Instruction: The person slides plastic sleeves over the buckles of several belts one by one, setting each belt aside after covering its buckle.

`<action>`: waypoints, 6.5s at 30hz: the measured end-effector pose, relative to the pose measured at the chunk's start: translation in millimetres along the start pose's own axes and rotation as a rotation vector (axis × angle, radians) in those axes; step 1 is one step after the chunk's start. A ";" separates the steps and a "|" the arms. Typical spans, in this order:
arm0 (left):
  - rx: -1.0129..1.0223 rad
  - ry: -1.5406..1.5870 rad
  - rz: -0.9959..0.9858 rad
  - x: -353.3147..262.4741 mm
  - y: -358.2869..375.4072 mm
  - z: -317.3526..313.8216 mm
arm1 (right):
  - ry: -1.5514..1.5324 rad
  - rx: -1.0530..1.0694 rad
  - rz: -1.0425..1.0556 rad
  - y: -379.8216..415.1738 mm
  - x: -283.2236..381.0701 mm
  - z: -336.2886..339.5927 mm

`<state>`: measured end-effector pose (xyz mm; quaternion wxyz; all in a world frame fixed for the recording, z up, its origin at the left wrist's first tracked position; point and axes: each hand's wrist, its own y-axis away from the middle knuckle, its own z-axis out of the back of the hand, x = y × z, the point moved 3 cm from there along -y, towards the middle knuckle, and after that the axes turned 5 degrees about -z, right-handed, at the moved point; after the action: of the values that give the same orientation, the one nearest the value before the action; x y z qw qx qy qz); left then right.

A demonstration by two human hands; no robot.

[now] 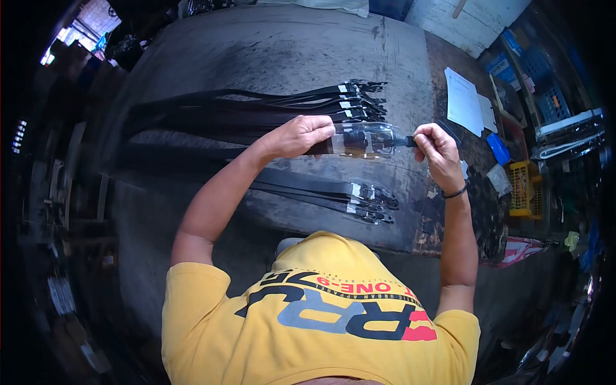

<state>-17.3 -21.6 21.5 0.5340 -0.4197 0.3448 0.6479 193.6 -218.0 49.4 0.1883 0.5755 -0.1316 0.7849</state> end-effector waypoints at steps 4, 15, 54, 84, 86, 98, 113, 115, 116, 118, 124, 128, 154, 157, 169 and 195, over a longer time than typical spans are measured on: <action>-0.088 0.053 0.105 6.6 3.3 -3.1 | 0.093 -0.077 -0.011 -5.4 -5.6 -5.6; 0.050 0.329 0.070 11.0 11.8 3.0 | 0.040 0.019 0.256 -9.3 14.8 -6.7; -0.831 -1.107 0.306 175.0 339.1 278.1 | 1.527 -0.170 0.178 60.1 -51.9 62.4; -0.648 -0.820 1.033 335.9 380.7 171.7 | 1.061 0.330 -0.436 -17.8 -196.8 -119.8; -0.632 -0.765 1.087 334.7 372.7 172.0 | 1.079 0.340 -0.445 -18.3 -196.9 -122.2; -1.222 -0.764 0.691 326.8 407.7 112.5 | 1.127 0.145 -0.370 0.7 -154.7 -123.2; -0.785 -0.325 1.202 338.8 448.1 -111.8 | 0.990 -0.492 -0.350 93.5 -186.4 72.3; -0.749 -0.292 1.279 316.2 435.5 -121.4 | 0.934 -0.541 -0.390 80.7 -200.2 108.2; -0.718 -0.250 1.363 303.8 429.6 -128.8 | 0.946 -0.553 -0.396 70.2 -210.0 126.3; -0.781 -0.124 1.339 284.2 419.2 -146.7 | 0.950 -0.557 -0.377 46.2 -229.7 156.8; -0.771 0.178 1.424 213.0 377.2 -211.7 | 0.866 -0.465 -0.315 -36.3 -289.5 215.7; -0.760 0.041 1.333 169.5 358.6 -243.1 | 0.853 -0.398 -0.329 -86.8 -325.1 228.9; -0.357 0.699 0.293 29.8 -141.2 -192.7 | -1.118 -0.108 -0.416 18.5 -183.1 11.7; -0.372 0.533 0.318 34.2 -142.7 -189.9 | -0.909 -0.215 -0.387 20.3 -180.4 12.1; -0.496 0.766 0.432 45.4 -144.8 -162.0 | -0.174 -0.444 -0.419 -48.5 -281.8 135.7; -0.672 0.596 0.227 8.0 -102.4 -145.8 | -0.729 0.110 -0.310 -13.0 -152.6 27.2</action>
<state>108.2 -129.2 -45.4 0.1717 -0.6972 0.2977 0.6291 263.3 -239.9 -88.0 0.2140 0.8387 -0.0592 0.4973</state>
